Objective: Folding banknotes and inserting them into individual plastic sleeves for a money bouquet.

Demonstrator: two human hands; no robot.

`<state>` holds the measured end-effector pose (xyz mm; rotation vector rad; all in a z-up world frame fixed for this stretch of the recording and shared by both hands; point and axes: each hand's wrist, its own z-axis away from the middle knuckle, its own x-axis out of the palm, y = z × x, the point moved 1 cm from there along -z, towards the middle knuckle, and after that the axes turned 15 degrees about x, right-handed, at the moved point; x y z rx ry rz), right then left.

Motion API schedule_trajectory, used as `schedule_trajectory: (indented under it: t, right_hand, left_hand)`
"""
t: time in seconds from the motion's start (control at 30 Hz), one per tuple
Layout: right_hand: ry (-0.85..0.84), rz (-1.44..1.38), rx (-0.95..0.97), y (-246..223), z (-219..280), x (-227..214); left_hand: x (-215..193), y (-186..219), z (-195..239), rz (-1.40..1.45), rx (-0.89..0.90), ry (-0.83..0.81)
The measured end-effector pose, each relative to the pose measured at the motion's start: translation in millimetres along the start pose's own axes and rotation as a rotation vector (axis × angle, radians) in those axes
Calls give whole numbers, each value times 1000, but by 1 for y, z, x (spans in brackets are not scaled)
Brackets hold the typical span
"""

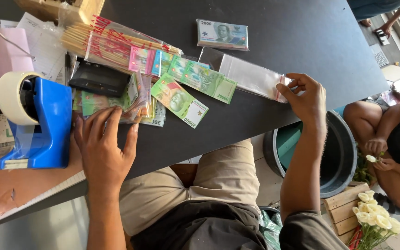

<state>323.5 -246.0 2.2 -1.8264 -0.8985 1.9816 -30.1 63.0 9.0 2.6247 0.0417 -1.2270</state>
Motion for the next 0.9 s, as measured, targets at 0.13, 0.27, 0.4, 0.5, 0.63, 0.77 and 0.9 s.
schedule_trajectory:
  t: [0.13, 0.27, 0.4, 0.5, 0.63, 0.77, 0.9]
  right_hand:
    - [25, -43, -24, 0, 2, -6]
    - [-34, 87, 14, 0, -7, -6]
    - [-53, -15, 52, 5, -13, -6]
    - [-9, -121, 30, 6, -10, -3]
    - [25, -201, 48, 5, -7, 2]
    - [73, -309, -1, -1, 0, 1]
    - [96, -409, 4, 1, 3, 1]
  left_hand:
    - [1, -1, 2, -4, 3, -11]
    - [1, -1, 3, -19, 10, -25]
    - [2, -1, 3, -17, 3, -29]
    - [1, 0, 2, -15, 4, -33]
    - [2, -1, 4, -29, 5, -40]
    - [2, -1, 3, -21, 4, -31]
    - [2, -1, 3, -25, 9, -24]
